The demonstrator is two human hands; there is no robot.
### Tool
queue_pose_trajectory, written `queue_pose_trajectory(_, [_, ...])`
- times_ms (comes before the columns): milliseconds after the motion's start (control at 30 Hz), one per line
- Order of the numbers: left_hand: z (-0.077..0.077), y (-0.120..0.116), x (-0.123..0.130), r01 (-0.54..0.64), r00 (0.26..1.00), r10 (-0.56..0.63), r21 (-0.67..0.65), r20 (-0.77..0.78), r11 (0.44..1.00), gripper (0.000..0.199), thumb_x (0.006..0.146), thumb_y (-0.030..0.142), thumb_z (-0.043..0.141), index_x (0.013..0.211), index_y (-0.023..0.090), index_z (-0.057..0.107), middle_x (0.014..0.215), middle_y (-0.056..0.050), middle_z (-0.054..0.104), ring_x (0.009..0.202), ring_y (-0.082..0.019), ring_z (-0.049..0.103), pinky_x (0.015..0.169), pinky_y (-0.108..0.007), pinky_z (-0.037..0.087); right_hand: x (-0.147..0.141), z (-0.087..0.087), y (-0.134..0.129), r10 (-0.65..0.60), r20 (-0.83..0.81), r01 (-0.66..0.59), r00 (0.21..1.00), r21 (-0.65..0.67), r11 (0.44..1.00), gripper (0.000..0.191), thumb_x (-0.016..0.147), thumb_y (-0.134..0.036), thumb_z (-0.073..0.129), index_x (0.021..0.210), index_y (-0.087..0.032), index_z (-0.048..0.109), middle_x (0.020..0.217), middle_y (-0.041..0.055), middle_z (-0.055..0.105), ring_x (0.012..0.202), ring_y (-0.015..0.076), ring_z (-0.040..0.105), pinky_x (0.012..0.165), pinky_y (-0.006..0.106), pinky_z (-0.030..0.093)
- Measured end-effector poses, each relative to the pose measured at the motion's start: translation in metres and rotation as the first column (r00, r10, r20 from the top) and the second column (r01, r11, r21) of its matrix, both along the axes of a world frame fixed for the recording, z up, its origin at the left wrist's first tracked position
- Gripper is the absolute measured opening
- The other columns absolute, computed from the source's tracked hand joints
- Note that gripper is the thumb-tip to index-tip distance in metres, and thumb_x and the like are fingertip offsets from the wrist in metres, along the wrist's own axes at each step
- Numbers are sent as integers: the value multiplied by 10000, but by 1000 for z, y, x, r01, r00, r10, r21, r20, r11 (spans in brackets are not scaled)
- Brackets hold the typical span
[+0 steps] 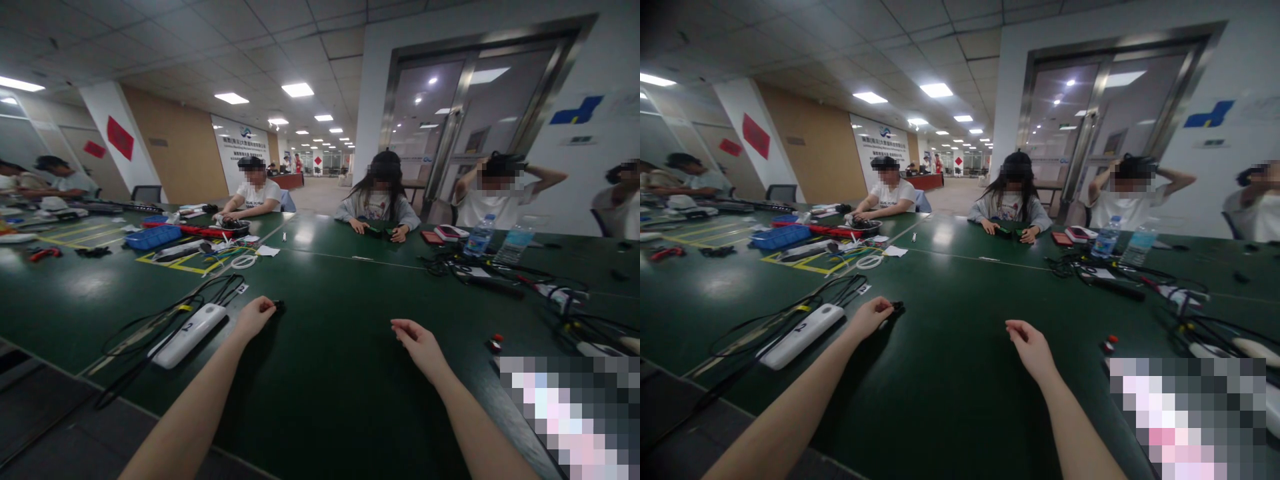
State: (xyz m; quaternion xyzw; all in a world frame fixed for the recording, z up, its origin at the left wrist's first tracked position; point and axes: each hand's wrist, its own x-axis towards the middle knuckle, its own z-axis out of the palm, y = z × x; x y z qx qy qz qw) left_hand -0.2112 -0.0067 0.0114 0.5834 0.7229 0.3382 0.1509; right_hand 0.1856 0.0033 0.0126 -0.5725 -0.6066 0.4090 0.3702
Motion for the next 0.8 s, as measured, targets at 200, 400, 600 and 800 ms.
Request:
queue_pose_trajectory(200, [1, 1, -1, 10, 1000, -10, -5, 26, 1000, 207, 655, 367, 506, 726, 183, 571, 712, -10, 631, 684, -153, 567, 633, -244, 400, 0, 3, -3, 2, 25, -2, 1000, -9, 1000, 278, 723, -309, 500, 979, -242, 584, 980, 29, 619, 914, 211, 553, 756, 339, 452])
queue_pose_trajectory(400, [-3, 1, -1, -42, 999, 43, 32, -28, 999, 211, 674, 358, 497, 795, 198, 564, 684, 7, 610, 668, -140, 558, 614, -226, 397, 1, 2, -2, 4, 19, -4, 1000, -16, 1000, 269, 730, -289, 498, 984, -248, 575, 984, 28, 608, 923, 213, 546, 767, 345, 454])
queue_pose_trajectory(600, [-7, 0, -10, -168, 965, 173, 42, -196, 985, 178, 720, 337, 448, 764, 202, 556, 762, -29, 614, 736, -164, 564, 651, -243, 397, 0, 5, -4, 16, 8, -16, 1000, -13, 1000, 267, 738, -284, 484, 986, -246, 575, 965, 26, 607, 876, 199, 556, 736, 325, 462])
queue_pose_trajectory(800, [-3, -5, -14, -220, 954, 224, 41, -200, 975, 271, 709, 421, 443, 803, 178, 516, 805, -62, 598, 782, -196, 571, 689, -274, 419, -2, 3, -4, 13, -17, -13, 1000, 20, 1000, 245, 739, -266, 484, 960, -243, 587, 915, 14, 618, 841, 182, 566, 744, 324, 456])
